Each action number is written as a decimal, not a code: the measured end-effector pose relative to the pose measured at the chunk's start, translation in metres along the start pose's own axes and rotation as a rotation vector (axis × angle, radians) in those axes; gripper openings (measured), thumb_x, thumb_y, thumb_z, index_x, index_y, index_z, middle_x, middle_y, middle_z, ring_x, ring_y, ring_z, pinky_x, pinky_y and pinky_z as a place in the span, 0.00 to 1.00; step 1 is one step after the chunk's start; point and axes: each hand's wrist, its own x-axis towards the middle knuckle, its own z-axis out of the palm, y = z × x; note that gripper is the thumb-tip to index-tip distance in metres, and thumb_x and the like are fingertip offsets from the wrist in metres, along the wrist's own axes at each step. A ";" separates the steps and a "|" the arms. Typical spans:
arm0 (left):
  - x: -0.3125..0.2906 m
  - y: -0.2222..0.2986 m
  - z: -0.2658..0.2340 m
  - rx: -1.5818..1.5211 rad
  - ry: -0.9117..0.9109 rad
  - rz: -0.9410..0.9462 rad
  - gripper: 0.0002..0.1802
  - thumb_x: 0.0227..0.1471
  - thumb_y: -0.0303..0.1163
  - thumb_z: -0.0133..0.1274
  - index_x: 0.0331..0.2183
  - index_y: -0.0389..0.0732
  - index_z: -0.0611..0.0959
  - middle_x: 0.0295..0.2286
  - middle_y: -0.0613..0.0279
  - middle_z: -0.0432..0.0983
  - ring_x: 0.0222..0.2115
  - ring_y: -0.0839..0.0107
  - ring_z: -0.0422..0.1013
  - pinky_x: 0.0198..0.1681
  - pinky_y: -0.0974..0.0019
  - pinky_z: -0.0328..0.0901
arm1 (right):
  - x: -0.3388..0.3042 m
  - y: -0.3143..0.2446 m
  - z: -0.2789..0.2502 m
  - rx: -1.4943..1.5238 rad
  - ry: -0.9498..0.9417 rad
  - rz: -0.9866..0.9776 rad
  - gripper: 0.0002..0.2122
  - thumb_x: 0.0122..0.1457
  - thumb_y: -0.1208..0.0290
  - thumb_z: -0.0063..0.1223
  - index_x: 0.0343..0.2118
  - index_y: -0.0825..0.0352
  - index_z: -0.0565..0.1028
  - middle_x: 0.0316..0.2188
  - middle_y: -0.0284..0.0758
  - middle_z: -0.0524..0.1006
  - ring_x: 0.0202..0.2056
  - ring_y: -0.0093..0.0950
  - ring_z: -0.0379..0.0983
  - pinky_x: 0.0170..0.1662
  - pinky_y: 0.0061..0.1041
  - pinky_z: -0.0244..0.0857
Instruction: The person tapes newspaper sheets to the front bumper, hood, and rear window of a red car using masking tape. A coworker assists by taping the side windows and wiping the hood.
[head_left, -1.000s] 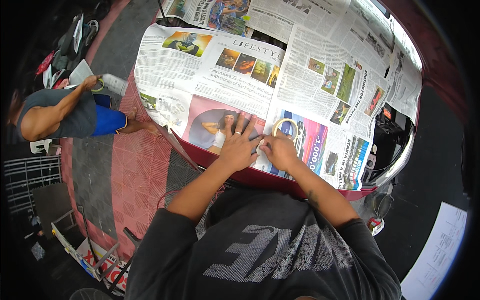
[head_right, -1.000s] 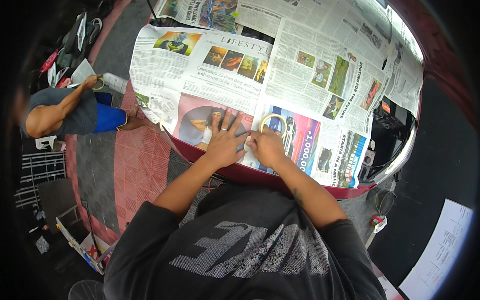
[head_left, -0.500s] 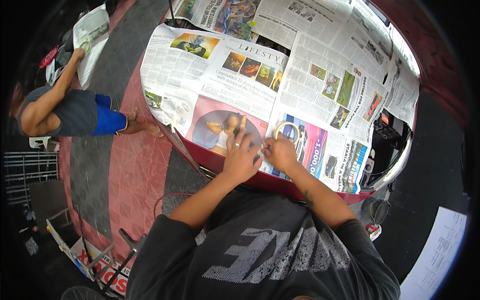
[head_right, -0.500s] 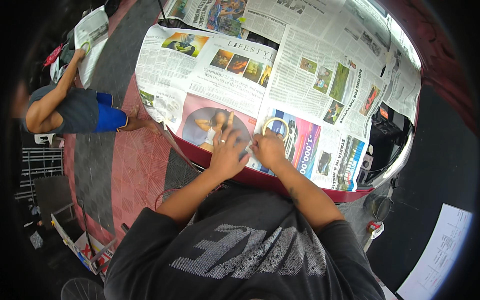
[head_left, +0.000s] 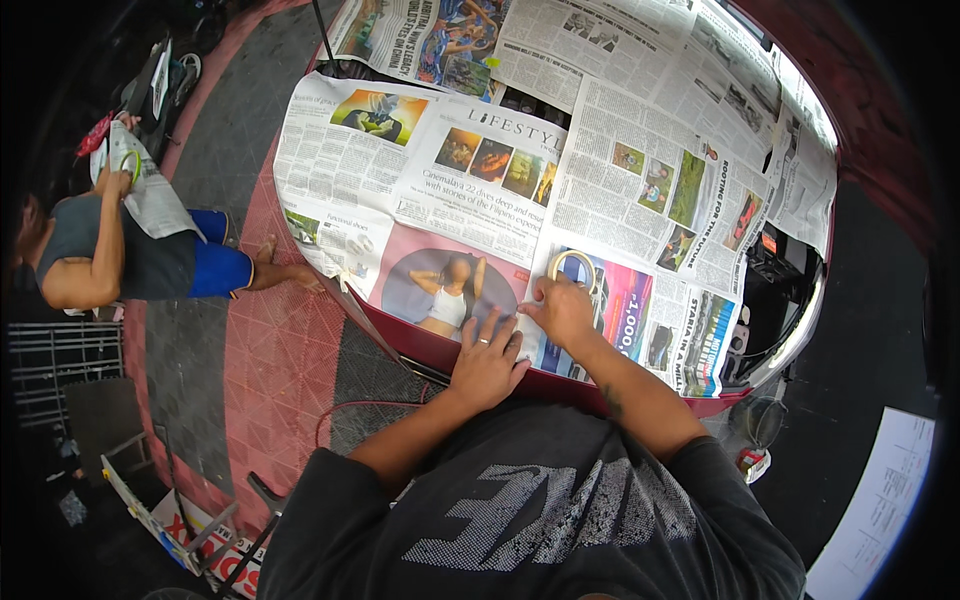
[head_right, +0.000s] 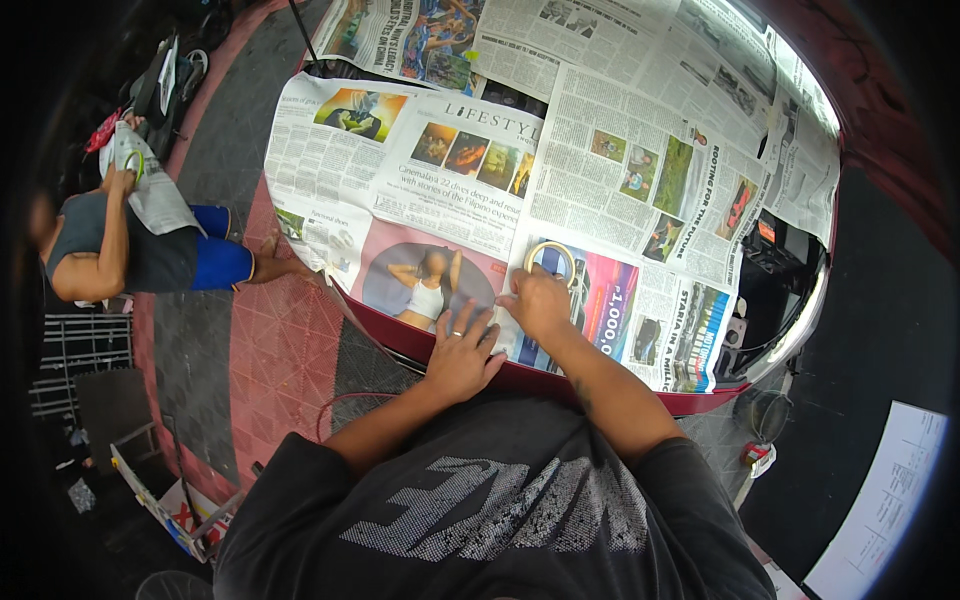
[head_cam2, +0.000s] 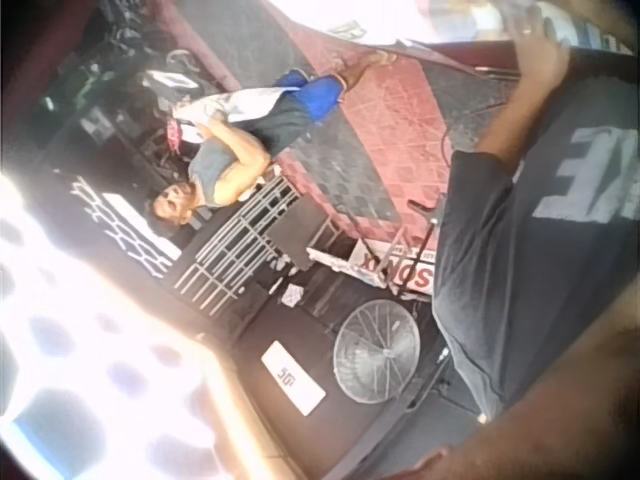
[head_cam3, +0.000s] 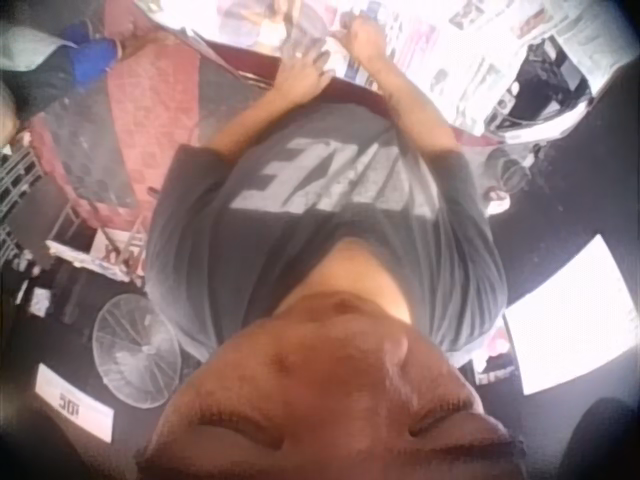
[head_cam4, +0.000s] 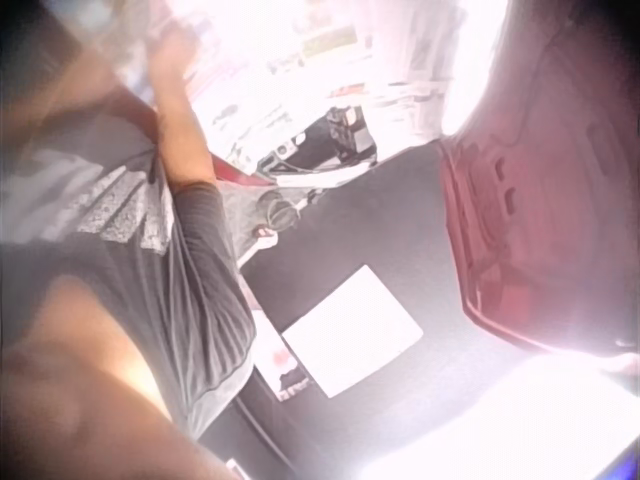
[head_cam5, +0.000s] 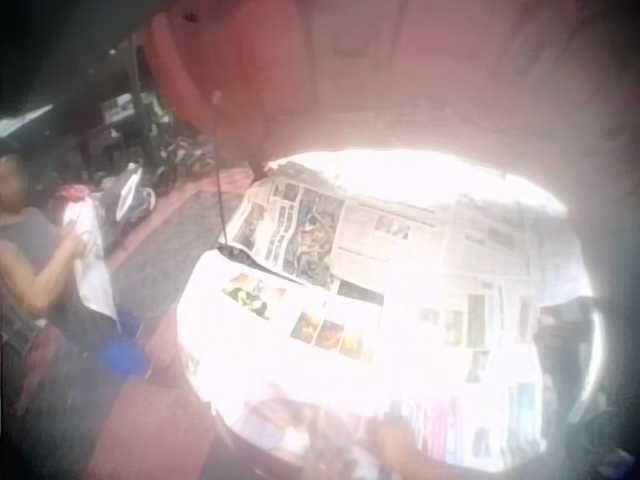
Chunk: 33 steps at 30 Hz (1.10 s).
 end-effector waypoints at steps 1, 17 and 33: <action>0.001 0.000 0.001 -0.010 -0.006 0.015 0.29 0.66 0.51 0.63 0.56 0.38 0.90 0.66 0.51 0.75 0.74 0.45 0.59 0.73 0.29 0.50 | 0.001 0.001 0.000 -0.004 -0.011 0.010 0.17 0.59 0.55 0.77 0.39 0.63 0.85 0.39 0.45 0.84 0.39 0.48 0.84 0.48 0.50 0.75; 0.014 0.026 -0.007 -0.001 -0.059 0.157 0.34 0.65 0.52 0.65 0.64 0.43 0.84 0.62 0.41 0.79 0.69 0.38 0.67 0.71 0.25 0.53 | -0.018 0.021 -0.014 0.063 0.164 -0.086 0.21 0.68 0.63 0.66 0.62 0.60 0.78 0.47 0.47 0.83 0.47 0.48 0.84 0.53 0.50 0.76; 0.040 0.074 0.029 0.096 -0.313 0.281 0.48 0.72 0.61 0.54 0.79 0.44 0.63 0.76 0.24 0.53 0.79 0.31 0.47 0.80 0.25 0.37 | -0.301 0.058 -0.052 0.387 0.498 0.543 0.33 0.66 0.63 0.67 0.73 0.58 0.69 0.38 0.48 0.87 0.37 0.52 0.87 0.42 0.49 0.80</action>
